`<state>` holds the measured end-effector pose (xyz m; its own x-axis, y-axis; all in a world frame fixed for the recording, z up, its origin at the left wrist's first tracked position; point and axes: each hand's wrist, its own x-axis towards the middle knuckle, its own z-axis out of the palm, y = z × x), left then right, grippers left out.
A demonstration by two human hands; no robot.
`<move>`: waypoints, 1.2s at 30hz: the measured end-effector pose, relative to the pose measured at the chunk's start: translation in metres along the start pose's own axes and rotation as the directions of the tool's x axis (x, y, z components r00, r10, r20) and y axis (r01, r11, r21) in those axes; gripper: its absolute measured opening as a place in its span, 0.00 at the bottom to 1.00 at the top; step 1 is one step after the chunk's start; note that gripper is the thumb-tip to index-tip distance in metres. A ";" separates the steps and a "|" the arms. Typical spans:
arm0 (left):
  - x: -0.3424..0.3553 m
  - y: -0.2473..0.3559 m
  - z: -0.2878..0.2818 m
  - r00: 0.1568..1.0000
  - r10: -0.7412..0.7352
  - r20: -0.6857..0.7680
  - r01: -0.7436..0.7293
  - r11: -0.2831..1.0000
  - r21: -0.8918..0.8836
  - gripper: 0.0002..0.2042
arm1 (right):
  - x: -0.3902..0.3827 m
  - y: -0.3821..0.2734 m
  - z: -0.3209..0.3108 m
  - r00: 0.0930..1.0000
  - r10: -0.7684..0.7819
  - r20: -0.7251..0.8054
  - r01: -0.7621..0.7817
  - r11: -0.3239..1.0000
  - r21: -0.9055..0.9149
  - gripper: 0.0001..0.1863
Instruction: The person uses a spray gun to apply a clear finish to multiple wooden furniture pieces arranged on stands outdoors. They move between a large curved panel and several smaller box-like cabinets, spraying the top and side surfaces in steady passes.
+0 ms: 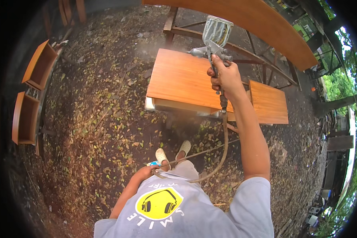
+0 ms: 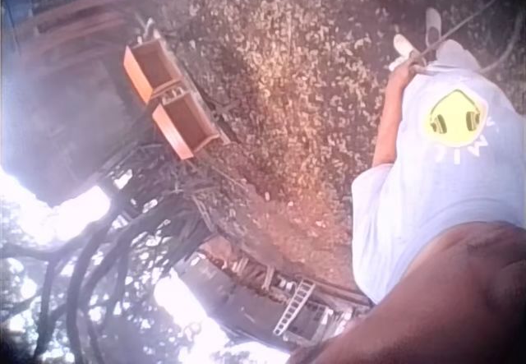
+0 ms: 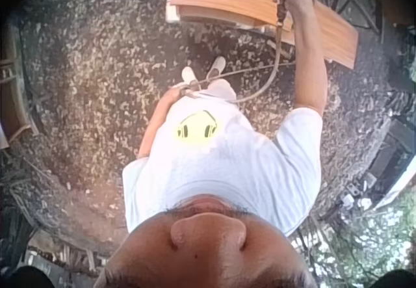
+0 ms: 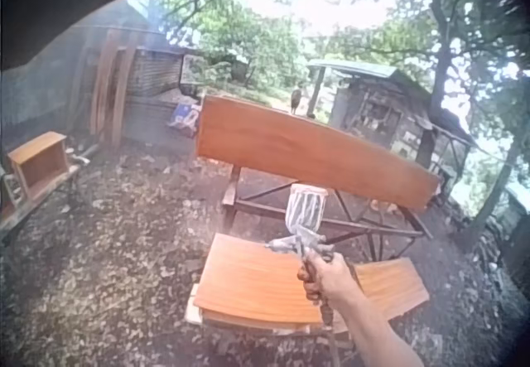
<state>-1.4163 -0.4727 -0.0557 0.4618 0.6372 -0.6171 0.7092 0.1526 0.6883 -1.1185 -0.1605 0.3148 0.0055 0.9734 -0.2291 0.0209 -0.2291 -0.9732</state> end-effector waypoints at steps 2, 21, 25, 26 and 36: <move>0.001 -0.002 -0.001 1.000 0.010 -0.004 -0.010 1.000 -0.005 0.18 | 0.001 0.004 -0.003 0.999 0.016 -0.031 -0.017 0.999 -0.033 0.16; 0.036 0.038 -0.042 0.995 0.074 0.061 -0.082 0.988 0.133 0.16 | -0.086 0.066 -0.194 0.692 -0.318 -0.648 -0.115 0.838 -0.533 0.14; 0.035 0.040 -0.050 0.996 0.068 0.051 -0.075 0.987 0.145 0.17 | -0.103 0.052 -0.167 0.730 -0.133 -0.670 -0.172 0.914 -0.369 0.13; 0.035 0.039 -0.050 0.996 0.070 0.056 -0.077 0.987 0.142 0.18 | -0.104 0.046 -0.153 0.762 -0.092 -0.641 -0.161 0.932 -0.324 0.14; 0.024 0.003 -0.033 0.998 0.056 -0.034 -0.051 0.990 0.130 0.16 | -0.073 0.033 -0.034 0.985 0.061 -0.160 -0.064 0.998 -0.016 0.16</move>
<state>-1.4210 -0.4321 -0.0556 0.4825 0.6697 -0.5645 0.7479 0.0204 0.6635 -1.0845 -0.2390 0.2999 0.1667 0.9450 -0.2815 0.0361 -0.2912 -0.9560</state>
